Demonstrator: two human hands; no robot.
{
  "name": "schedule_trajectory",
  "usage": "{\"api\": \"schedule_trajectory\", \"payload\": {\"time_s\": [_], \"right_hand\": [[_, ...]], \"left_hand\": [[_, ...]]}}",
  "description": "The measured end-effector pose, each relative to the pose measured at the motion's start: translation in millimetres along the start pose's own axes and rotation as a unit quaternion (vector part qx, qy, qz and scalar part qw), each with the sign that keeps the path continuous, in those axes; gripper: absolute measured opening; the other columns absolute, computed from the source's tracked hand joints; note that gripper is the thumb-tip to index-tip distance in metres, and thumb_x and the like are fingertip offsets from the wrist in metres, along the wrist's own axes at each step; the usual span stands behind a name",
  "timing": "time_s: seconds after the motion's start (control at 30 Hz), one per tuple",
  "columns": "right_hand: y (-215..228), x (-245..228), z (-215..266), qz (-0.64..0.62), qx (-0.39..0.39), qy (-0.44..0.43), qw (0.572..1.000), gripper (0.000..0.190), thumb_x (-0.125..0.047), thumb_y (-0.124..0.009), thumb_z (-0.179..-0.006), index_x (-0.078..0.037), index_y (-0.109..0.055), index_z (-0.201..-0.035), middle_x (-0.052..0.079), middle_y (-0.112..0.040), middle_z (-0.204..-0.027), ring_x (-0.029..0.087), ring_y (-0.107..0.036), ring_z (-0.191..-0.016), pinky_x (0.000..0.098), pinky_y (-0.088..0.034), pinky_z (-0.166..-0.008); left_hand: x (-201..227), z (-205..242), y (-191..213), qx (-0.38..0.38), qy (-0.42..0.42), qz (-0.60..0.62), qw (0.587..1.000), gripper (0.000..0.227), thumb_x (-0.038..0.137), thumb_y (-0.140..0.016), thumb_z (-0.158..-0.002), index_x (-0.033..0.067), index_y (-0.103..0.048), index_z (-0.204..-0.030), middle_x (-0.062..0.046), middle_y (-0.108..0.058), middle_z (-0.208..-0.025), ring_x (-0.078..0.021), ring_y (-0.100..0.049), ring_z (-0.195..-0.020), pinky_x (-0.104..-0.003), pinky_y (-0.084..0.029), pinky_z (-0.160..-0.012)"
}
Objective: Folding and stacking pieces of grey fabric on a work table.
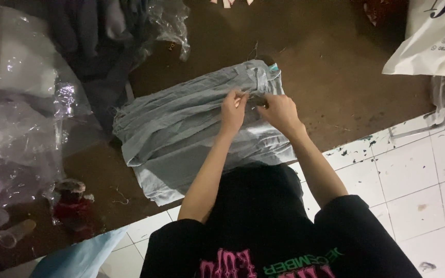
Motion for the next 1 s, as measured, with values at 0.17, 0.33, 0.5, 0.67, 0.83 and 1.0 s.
{"api": "schedule_trajectory", "payload": {"time_s": [0.17,0.33,0.5,0.67,0.83,1.0], "right_hand": [[13.1,-10.4,-3.2,0.008,-0.031,-0.002,0.999,0.023,-0.031,-0.074,-0.087,-0.01,-0.069,-0.083,0.009,-0.067,-0.068,0.032,-0.07,-0.067,0.0427,-0.055,-0.065],[21.9,0.9,-9.5,-0.134,0.072,0.01,0.988,0.025,-0.019,-0.072,-0.086,-0.002,-0.068,-0.104,0.022,-0.07,-0.093,0.042,-0.069,-0.09,0.0542,-0.055,-0.076],[-41.0,54.5,-28.0,-0.277,0.008,-0.105,0.955,0.033,-0.026,-0.074,-0.084,-0.004,-0.071,-0.108,0.017,-0.069,-0.092,0.035,-0.069,-0.089,0.0451,-0.054,-0.08],[-25.9,35.4,-19.2,-0.366,0.0,-0.07,0.928,0.029,-0.018,-0.074,-0.085,0.001,-0.073,-0.107,0.024,-0.071,-0.098,0.038,-0.068,-0.1,0.0491,-0.053,-0.089],[-28.2,42.2,-29.1,-0.387,0.02,-0.063,0.92,0.017,-0.016,-0.074,-0.091,-0.004,-0.073,-0.104,0.015,-0.07,-0.091,0.029,-0.068,-0.088,0.0441,-0.054,-0.085],[0.1,23.8,-21.2,-0.288,0.072,-0.045,0.954,0.037,-0.009,-0.072,-0.088,0.008,-0.062,-0.12,0.031,-0.065,-0.108,0.047,-0.065,-0.106,0.0551,-0.055,-0.091]], "left_hand": [[-0.8,-5.1,1.7,-0.001,0.009,0.006,1.0,0.018,0.021,-0.066,-0.104,0.0032,-0.064,-0.107,-0.017,-0.072,-0.105,-0.0325,-0.069,-0.112,-0.049,-0.058,-0.097],[0.8,-0.5,2.4,0.018,-0.035,-0.079,0.996,0.012,0.017,-0.063,-0.105,0.0056,-0.064,-0.108,-0.012,-0.071,-0.1,-0.0268,-0.072,-0.099,-0.039,-0.061,-0.083],[-16.1,5.7,-11.6,-0.008,-0.004,-0.232,0.973,0.018,0.023,-0.057,-0.107,0.0086,-0.066,-0.114,-0.008,-0.07,-0.102,-0.0214,-0.072,-0.097,-0.033,-0.061,-0.081],[-4.3,-1.0,-21.8,-0.023,0.05,-0.254,0.966,0.018,0.023,-0.059,-0.105,0.0091,-0.066,-0.114,-0.008,-0.069,-0.102,-0.0231,-0.073,-0.098,-0.036,-0.06,-0.081],[-6.1,-8.1,-14.0,-0.042,0.022,-0.286,0.957,0.015,0.018,-0.059,-0.104,0.0096,-0.067,-0.113,-0.009,-0.07,-0.099,-0.0243,-0.073,-0.096,-0.035,-0.059,-0.079],[7.3,-16.8,4.4,-0.02,-0.166,-0.259,0.951,0.01,0.006,-0.068,-0.096,0.0078,-0.067,-0.106,-0.005,-0.062,-0.106,-0.0241,-0.065,-0.103,-0.032,-0.059,-0.084]]}}
Point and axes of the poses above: each hand's wrist, its own z-axis away from the middle knuckle, its own y-axis out of the back of the hand, x = y × z, the point moved 3 cm from there along -z, towards the middle knuckle
